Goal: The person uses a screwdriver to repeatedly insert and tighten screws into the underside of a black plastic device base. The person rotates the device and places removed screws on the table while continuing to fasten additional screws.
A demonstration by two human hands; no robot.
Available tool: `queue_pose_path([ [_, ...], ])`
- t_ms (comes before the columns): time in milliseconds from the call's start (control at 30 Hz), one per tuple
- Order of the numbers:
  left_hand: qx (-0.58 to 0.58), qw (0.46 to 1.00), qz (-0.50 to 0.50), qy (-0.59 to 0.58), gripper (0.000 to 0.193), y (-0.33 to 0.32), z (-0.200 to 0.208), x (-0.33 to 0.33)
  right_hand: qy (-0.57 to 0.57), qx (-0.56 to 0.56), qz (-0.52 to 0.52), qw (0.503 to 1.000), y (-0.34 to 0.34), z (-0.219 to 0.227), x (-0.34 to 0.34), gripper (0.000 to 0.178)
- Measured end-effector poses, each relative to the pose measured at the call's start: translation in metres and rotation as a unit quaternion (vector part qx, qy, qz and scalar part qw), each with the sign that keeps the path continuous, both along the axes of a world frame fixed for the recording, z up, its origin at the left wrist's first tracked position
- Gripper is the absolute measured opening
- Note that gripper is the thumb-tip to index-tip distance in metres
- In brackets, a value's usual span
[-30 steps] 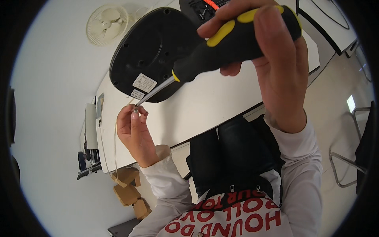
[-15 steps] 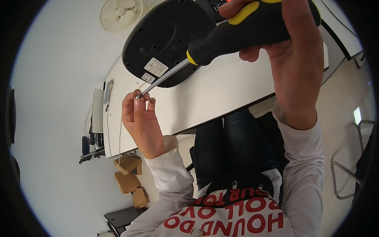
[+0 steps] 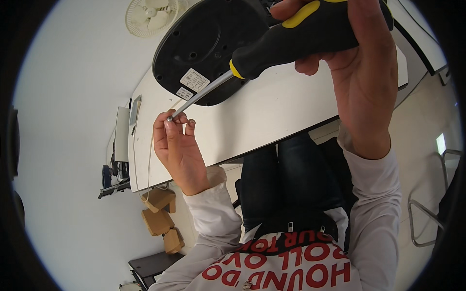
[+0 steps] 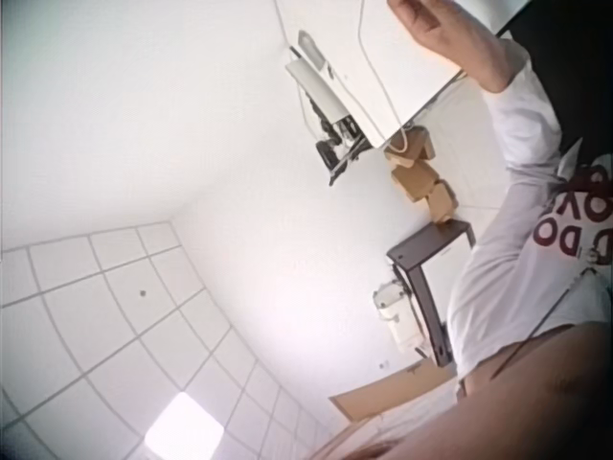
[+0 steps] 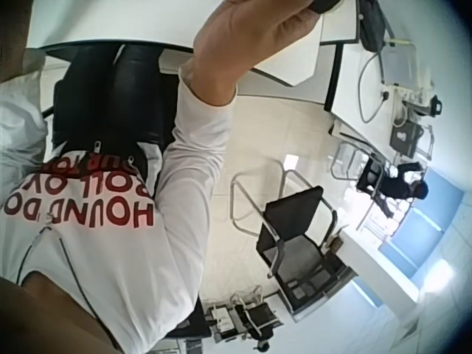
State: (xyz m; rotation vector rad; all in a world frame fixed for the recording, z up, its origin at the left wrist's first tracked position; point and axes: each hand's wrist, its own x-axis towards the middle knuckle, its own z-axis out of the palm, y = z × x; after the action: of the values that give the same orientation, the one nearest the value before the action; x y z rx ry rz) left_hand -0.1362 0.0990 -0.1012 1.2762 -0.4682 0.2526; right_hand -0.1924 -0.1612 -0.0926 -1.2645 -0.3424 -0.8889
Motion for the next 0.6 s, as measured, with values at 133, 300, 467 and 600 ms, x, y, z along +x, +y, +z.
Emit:
queue_pose_path([
  [133, 0.002, 1.000, 0.014, -0.005, 0.018, -0.002, -0.002, 0.002, 0.000, 0.003, 0.005, 1.000, 0.002, -0.001, 0.001, 0.052],
  [300, 0.008, 0.998, 0.053, -0.039, 0.018, 0.000, -0.008, 0.001, 0.013, -0.013, 0.011, 1.000, 0.001, -0.001, 0.004, 0.052],
  [467, 0.017, 0.998, 0.052, -0.037, 0.018, 0.005, -0.023, 0.004, 0.025, -0.024, 0.024, 0.999, 0.001, 0.002, 0.007, 0.052],
  [600, -0.001, 1.000, 0.028, 0.003, 0.017, 0.008, -0.028, 0.004, 0.022, -0.046, 0.036, 0.998, 0.003, 0.002, 0.011, 0.054],
])
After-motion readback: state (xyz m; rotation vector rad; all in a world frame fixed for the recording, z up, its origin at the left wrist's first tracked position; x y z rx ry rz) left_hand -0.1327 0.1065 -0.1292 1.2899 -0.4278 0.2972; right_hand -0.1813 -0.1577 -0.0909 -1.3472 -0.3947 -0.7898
